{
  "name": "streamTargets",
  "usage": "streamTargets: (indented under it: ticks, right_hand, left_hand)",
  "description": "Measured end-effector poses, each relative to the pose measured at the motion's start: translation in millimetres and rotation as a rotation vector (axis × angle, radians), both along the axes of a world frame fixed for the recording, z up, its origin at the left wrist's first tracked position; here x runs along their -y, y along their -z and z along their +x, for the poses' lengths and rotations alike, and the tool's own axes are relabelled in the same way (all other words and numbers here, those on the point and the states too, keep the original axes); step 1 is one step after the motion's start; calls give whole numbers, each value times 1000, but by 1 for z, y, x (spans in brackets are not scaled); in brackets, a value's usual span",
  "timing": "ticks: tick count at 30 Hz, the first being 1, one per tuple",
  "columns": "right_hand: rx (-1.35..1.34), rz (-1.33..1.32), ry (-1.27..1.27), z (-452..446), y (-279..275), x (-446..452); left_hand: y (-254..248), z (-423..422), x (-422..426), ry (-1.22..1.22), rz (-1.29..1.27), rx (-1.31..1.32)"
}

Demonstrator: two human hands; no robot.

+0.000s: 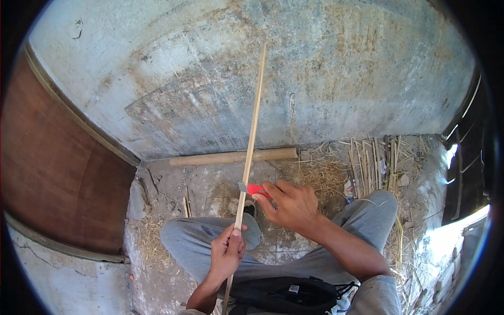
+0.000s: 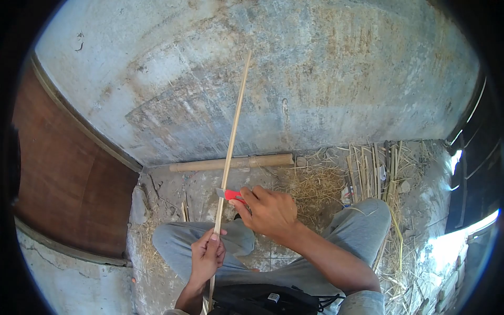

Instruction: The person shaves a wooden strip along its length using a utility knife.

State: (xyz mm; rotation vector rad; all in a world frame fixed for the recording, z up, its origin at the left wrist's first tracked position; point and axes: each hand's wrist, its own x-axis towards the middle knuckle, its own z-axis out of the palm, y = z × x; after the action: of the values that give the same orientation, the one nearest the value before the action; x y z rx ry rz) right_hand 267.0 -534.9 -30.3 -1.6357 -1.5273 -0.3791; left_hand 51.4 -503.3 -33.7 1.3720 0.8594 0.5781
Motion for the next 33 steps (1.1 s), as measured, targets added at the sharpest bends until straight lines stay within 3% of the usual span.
streamTargets:
  ticks: [12,29,33]
  right_hand:
    - [7,13,2,0,2,-1]
    - [-48,-46,60,11,0,-3]
    - [-48,-32,78,13,1,-4]
  left_hand:
    - [2,-3,-1,31,-42,6]
    - [20,-14,4,46,321,-124]
    - [10,-17,10,47,286,-120]
